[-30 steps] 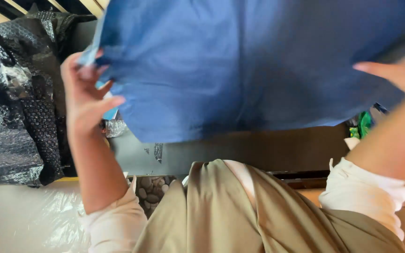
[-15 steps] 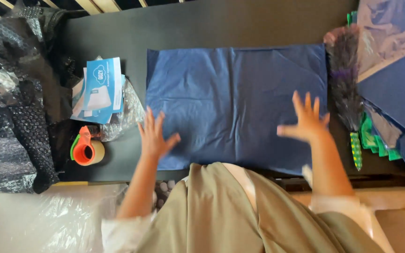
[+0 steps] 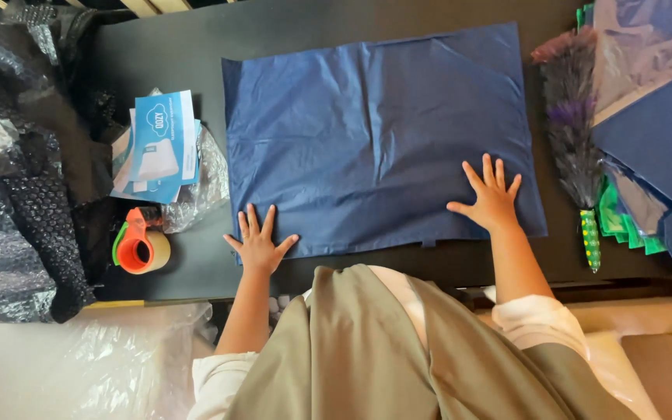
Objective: The person places a white foam pad into a blue tote bag, then folds the bag over the pad and secures it with a branded card. The person uses a feather duster to wipe the bag and pad before and after folding. The person also handles bubble wrap at the end.
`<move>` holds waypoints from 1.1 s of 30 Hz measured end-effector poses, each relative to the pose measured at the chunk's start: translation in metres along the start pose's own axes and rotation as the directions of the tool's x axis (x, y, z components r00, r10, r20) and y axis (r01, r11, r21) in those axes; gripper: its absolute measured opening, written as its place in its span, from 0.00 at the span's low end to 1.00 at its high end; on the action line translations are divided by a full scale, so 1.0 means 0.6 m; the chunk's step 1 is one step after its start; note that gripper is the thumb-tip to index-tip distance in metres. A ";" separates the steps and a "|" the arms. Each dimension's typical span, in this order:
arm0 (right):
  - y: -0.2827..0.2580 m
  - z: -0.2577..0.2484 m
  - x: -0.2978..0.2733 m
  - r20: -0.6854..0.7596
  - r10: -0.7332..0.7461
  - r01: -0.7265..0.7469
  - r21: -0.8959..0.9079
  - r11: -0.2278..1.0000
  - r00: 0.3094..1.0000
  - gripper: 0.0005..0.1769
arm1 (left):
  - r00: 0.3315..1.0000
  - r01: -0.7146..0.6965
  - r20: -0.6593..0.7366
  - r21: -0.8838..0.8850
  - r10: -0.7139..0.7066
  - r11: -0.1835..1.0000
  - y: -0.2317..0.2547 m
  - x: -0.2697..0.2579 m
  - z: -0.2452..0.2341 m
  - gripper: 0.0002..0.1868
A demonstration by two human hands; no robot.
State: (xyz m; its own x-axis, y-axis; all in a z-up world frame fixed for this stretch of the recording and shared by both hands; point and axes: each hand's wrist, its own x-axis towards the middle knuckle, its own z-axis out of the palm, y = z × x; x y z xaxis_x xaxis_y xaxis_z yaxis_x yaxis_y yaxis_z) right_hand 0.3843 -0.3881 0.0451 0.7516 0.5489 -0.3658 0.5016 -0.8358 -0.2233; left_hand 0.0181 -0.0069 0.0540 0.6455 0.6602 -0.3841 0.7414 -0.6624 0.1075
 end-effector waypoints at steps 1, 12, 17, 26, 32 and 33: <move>0.009 0.001 0.001 -0.005 -0.001 0.001 -0.003 1.000 1.000 0.60 | 1.000 -0.001 -0.004 -0.003 0.001 1.000 0.001 0.002 -0.001 0.50; 0.285 0.031 -0.050 -0.487 0.718 -0.741 0.192 0.643 0.497 0.21 | 0.999 -0.011 -0.048 -0.085 0.007 0.996 -0.009 0.005 0.009 0.52; 0.331 0.025 -0.042 -0.518 0.541 -0.577 0.108 0.809 0.662 0.11 | 0.996 0.009 -0.086 -0.069 -0.015 0.998 -0.014 0.011 0.031 0.63; -0.049 -0.003 -0.034 -0.076 -0.058 0.094 0.673 0.733 0.995 0.33 | 0.997 0.012 -0.079 -0.121 -0.021 0.993 -0.011 0.012 0.025 0.64; -0.144 -0.013 0.030 0.377 -0.496 0.044 0.760 0.648 0.782 0.37 | 0.998 0.049 -0.039 -0.078 -0.053 0.996 -0.030 0.036 0.077 0.61; -0.141 -0.004 0.047 0.373 -0.471 0.069 0.722 0.689 0.799 0.29 | 0.999 0.042 -0.026 -0.093 -0.045 0.995 -0.038 0.049 0.105 0.60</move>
State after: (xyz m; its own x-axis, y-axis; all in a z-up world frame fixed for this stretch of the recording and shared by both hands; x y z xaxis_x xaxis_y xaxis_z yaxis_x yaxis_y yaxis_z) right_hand 0.3639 -0.3019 0.0559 0.2048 0.8263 -0.5247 0.0880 -0.5494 -0.8309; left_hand 0.0088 0.0053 -0.0175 0.6163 0.6980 -0.3646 0.7818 -0.5982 0.1761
